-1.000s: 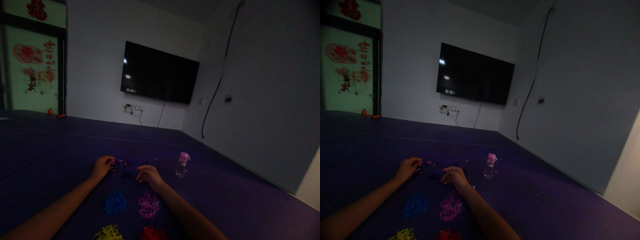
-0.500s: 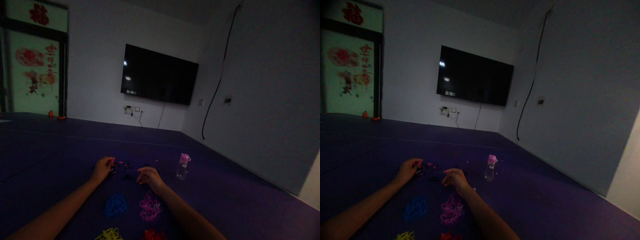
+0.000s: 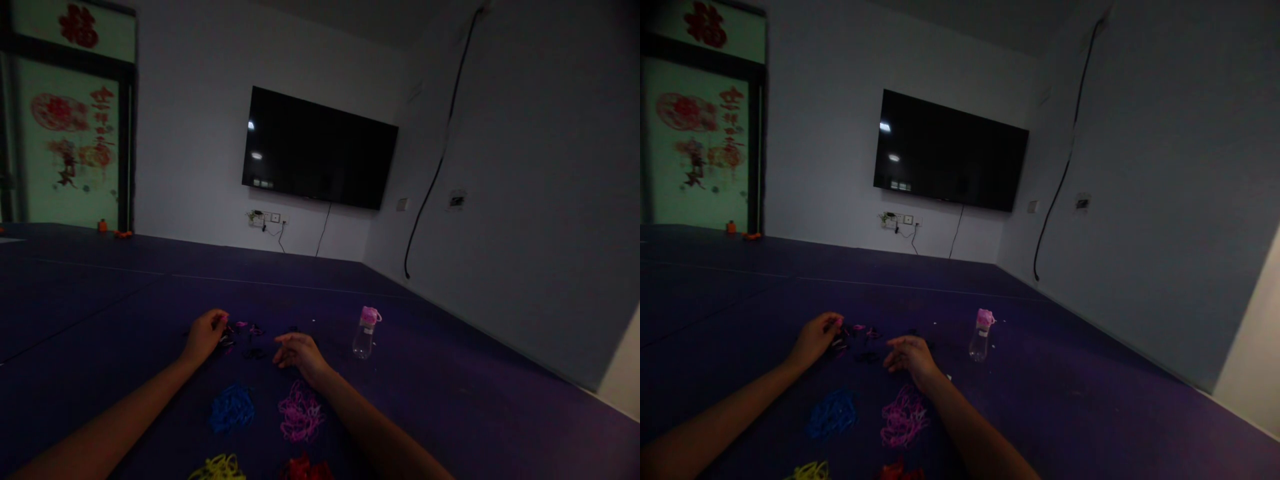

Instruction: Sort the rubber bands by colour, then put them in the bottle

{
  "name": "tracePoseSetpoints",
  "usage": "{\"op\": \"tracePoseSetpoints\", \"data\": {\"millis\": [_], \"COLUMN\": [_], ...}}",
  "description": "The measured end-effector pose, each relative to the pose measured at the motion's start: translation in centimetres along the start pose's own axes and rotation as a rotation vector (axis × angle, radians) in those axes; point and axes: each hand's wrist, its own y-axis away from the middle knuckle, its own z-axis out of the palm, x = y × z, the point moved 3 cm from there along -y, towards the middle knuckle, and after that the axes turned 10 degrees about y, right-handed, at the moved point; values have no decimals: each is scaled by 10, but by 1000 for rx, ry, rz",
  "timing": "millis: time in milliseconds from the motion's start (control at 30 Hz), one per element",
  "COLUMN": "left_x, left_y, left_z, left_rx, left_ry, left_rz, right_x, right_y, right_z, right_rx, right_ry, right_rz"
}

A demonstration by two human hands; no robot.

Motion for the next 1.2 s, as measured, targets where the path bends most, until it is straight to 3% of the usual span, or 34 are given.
{"op": "tracePoseSetpoints", "data": {"millis": [233, 533, 1000, 1200], "left_x": [1, -7, 4, 11], "left_y": [-1, -3, 2, 4], "left_z": [-3, 0, -2, -2], "left_rx": [41, 11, 50, 50], "left_ry": [-40, 49, 65, 89], "left_rz": [87, -19, -82, -45], "right_x": [-6, 3, -2, -2], "right_y": [4, -2, 1, 1], "right_z": [3, -1, 0, 1], "right_rx": [31, -10, 8, 20], "right_ry": [2, 18, 17, 4], "right_rz": [14, 7, 34, 40]}}
